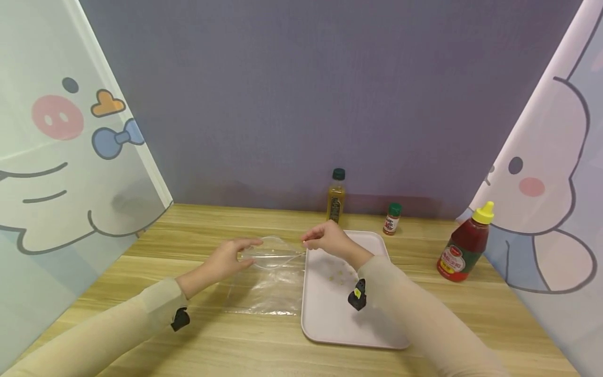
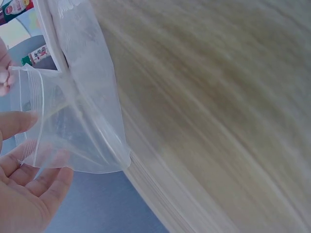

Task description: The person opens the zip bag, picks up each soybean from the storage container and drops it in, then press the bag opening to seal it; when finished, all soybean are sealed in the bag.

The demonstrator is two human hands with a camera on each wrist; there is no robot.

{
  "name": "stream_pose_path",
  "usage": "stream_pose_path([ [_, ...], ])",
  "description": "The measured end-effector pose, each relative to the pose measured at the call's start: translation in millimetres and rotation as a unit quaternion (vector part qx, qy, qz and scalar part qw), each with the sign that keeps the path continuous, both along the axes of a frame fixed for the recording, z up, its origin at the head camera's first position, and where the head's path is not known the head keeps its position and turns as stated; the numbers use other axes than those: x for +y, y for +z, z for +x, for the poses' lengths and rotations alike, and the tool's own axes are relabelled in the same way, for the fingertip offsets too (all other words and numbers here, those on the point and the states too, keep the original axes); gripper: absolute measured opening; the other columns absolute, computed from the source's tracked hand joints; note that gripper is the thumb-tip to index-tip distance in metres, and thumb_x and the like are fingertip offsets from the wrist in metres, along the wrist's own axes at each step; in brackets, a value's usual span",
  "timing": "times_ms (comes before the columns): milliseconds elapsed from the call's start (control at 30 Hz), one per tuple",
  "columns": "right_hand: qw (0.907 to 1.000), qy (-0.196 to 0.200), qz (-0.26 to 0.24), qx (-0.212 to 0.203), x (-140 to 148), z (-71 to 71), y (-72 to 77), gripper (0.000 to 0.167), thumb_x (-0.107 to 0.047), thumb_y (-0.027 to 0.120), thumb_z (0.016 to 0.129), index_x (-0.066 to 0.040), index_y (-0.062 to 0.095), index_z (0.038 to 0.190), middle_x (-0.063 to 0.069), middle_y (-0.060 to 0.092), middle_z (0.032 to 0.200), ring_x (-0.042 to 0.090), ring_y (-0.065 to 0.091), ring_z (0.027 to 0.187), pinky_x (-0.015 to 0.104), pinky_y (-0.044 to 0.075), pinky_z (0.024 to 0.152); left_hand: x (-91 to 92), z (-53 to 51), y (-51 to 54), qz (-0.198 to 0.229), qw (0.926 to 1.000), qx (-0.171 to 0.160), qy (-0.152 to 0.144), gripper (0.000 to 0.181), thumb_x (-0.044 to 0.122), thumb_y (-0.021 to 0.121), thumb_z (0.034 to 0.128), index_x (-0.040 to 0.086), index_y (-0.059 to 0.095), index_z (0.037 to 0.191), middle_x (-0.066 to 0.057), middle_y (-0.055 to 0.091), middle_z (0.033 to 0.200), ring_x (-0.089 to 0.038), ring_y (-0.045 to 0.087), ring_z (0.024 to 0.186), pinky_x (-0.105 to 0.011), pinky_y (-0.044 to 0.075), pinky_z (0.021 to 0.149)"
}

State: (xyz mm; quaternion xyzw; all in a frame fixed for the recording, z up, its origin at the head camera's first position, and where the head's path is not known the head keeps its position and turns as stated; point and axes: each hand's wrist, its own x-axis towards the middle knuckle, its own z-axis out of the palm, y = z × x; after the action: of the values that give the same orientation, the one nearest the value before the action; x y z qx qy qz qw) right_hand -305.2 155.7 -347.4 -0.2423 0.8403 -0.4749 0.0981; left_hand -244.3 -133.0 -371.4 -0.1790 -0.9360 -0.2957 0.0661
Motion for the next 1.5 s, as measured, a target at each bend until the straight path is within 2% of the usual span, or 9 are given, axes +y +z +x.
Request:
stream_pose_path([
  [200,1.0,0.002,-0.005,-0.007,-28,8.4,7.7,0.019,-0.013,0.074,0.086,-0.002,0.075,0.1,0.009,0.075,0.089,0.017,0.067,0.076,0.049,0.057,0.078,1.5,-0.9,0.6,0.003,1.0,0.0,-0.005,0.049,0.008,0.076,0.0821,0.015,0.062,0.129,-0.009,0.062,0.132,-0.031,0.062,0.114,-0.045,0.054,0.094],
  [300,0.9998,0.01,0.001,0.017,-40,9.6,6.7,0.017,-0.012,0.074,0.086,-0.003,0.075,0.099,0.007,0.075,0.093,0.011,0.067,0.076,0.045,0.058,0.076,2.0,-0.9,1.3,0.006,0.9999,0.002,-0.011,0.048,0.007,0.075,0.0825,0.013,0.062,0.128,-0.01,0.062,0.132,-0.032,0.062,0.114,-0.046,0.054,0.094],
  [500,0.9939,0.024,0.048,0.096,-58,12.3,3.8,0.015,-0.011,0.074,0.085,-0.004,0.076,0.098,0.008,0.075,0.093,0.009,0.067,0.075,0.025,0.057,0.068,2.2,-1.2,1.6,0.004,0.9999,0.001,-0.014,0.047,0.008,0.075,0.0833,0.012,0.062,0.128,-0.01,0.061,0.133,-0.032,0.062,0.114,-0.046,0.054,0.094],
  [667,0.9898,0.027,0.064,0.124,-61,15.3,6.0,0.014,-0.008,0.073,0.085,-0.002,0.076,0.097,0.008,0.075,0.095,0.011,0.068,0.077,0.023,0.057,0.07,2.6,-1.3,1.8,0.003,0.9999,0.004,-0.016,0.046,0.008,0.075,0.0834,0.012,0.063,0.128,-0.011,0.061,0.133,-0.033,0.062,0.114,-0.046,0.054,0.093],
  [933,0.9933,0.005,0.052,0.103,-51,12.5,5.9,0.014,-0.011,0.072,0.086,-0.006,0.076,0.099,0.006,0.075,0.09,0.008,0.066,0.075,0.023,0.055,0.068,1.3,-1.0,2.1,0.009,0.9998,0.0,-0.017,0.047,0.009,0.075,0.0838,0.013,0.062,0.129,-0.01,0.06,0.133,-0.033,0.062,0.114,-0.046,0.054,0.093],
  [1167,0.9955,-0.029,0.035,0.084,-26,7.1,9.3,0.017,-0.013,0.073,0.087,-0.006,0.076,0.102,0.005,0.075,0.091,0.009,0.063,0.075,0.024,0.053,0.065,0.4,0.0,1.4,0.011,0.9998,0.006,-0.014,0.048,0.01,0.075,0.0831,0.014,0.062,0.129,-0.01,0.061,0.132,-0.033,0.062,0.114,-0.046,0.054,0.094],
  [1267,0.9957,-0.04,0.029,0.079,-12,2.6,8.1,0.019,-0.013,0.072,0.087,-0.004,0.075,0.103,0.007,0.075,0.093,0.009,0.064,0.076,0.025,0.054,0.067,0.0,0.0,1.1,0.011,0.9997,0.013,-0.017,0.048,0.009,0.075,0.0829,0.013,0.062,0.129,-0.011,0.062,0.132,-0.033,0.063,0.113,-0.046,0.054,0.093],
  [1500,0.9971,-0.059,0.033,0.035,22,-3.7,1.8,0.022,-0.013,0.069,0.089,0.0,0.071,0.107,0.01,0.073,0.102,0.012,0.065,0.086,0.029,0.055,0.077,-1.2,0.5,3.1,0.003,0.9995,0.021,-0.022,0.048,0.009,0.075,0.0831,0.012,0.062,0.129,-0.011,0.063,0.13,-0.035,0.063,0.112,-0.047,0.054,0.093],
])
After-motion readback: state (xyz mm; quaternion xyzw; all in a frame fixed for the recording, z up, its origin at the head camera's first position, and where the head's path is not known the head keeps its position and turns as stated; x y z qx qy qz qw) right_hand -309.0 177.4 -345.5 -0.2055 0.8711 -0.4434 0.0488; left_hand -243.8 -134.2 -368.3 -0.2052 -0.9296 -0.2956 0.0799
